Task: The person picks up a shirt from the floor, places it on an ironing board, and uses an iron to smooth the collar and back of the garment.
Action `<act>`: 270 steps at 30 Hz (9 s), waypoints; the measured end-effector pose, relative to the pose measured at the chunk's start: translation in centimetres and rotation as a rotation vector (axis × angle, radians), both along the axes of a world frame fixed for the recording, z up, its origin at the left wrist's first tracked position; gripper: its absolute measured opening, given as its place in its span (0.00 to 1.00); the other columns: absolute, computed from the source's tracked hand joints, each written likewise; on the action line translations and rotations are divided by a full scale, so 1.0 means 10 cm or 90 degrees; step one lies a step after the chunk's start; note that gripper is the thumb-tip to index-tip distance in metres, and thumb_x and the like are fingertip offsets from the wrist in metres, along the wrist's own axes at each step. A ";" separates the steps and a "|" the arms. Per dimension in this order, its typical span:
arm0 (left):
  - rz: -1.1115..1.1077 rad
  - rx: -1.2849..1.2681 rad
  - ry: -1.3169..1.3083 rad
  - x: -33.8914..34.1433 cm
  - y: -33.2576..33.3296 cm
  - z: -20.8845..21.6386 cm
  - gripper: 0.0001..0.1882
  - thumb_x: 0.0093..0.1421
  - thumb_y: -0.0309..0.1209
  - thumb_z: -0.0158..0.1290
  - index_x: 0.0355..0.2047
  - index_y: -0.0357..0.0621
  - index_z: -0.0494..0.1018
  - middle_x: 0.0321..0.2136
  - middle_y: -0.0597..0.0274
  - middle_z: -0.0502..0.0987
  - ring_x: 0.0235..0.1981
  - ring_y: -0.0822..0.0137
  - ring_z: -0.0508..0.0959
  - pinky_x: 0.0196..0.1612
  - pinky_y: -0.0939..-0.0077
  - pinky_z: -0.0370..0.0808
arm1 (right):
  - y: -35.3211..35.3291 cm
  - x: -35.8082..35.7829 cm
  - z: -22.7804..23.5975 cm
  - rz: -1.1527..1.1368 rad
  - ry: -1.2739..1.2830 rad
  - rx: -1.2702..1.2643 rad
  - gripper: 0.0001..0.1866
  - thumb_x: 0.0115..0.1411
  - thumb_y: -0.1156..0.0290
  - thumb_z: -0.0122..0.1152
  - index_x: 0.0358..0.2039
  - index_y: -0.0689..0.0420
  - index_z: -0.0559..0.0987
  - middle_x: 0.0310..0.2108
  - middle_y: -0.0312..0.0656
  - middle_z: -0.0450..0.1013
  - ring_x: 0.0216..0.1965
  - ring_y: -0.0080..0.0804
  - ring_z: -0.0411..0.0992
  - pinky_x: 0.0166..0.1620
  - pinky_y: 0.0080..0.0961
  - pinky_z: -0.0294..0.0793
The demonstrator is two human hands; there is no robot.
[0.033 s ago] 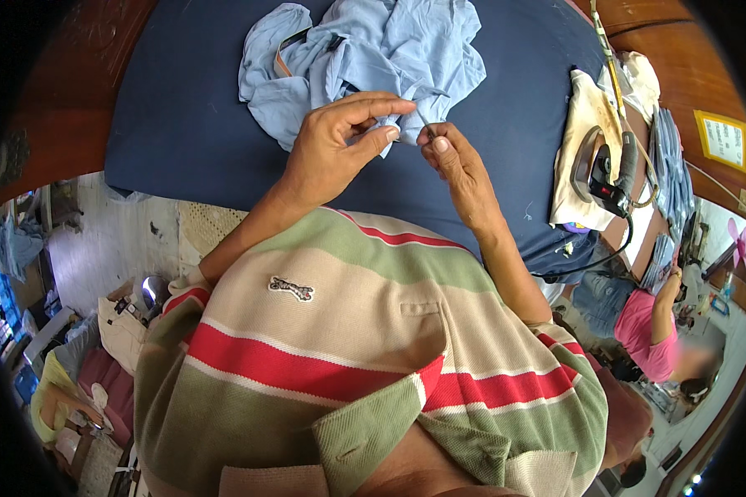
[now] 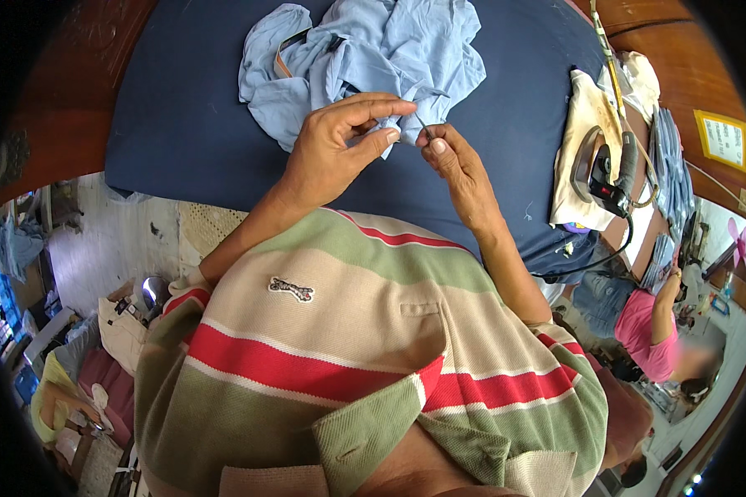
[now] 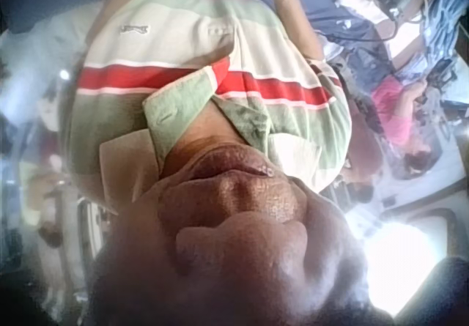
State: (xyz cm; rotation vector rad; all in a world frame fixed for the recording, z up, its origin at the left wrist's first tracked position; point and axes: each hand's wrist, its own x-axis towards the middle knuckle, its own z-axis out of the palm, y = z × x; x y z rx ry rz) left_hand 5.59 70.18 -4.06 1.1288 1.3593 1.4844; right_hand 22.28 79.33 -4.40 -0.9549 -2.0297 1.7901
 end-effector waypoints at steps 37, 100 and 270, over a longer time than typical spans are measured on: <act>-0.071 0.041 0.004 -0.06 0.00 -0.08 0.17 0.49 0.18 0.52 0.41 0.44 0.74 0.40 0.61 0.74 0.33 0.78 0.74 0.34 0.87 0.72 | 0.02 -0.12 0.01 0.064 0.005 0.129 0.17 0.56 0.59 0.55 0.29 0.62 0.76 0.12 0.38 0.65 0.15 0.20 0.61 0.20 0.22 0.59; -0.143 -0.031 -0.063 -0.12 -0.01 -0.04 0.16 0.50 0.16 0.51 0.42 0.38 0.72 0.41 0.57 0.72 0.40 0.73 0.73 0.40 0.86 0.72 | 0.02 -0.11 -0.03 0.078 0.001 0.137 0.17 0.57 0.60 0.54 0.23 0.62 0.75 0.11 0.37 0.63 0.14 0.19 0.58 0.19 0.22 0.57; 0.692 0.289 0.944 -2.55 -0.97 1.92 0.12 0.57 0.30 0.48 0.42 0.44 0.67 0.35 0.60 0.75 0.33 0.63 0.77 0.36 0.74 0.71 | 1.13 -0.29 2.53 0.034 -0.283 1.000 0.16 0.49 0.63 0.60 0.35 0.59 0.75 0.30 0.52 0.72 0.34 0.49 0.71 0.38 0.34 0.70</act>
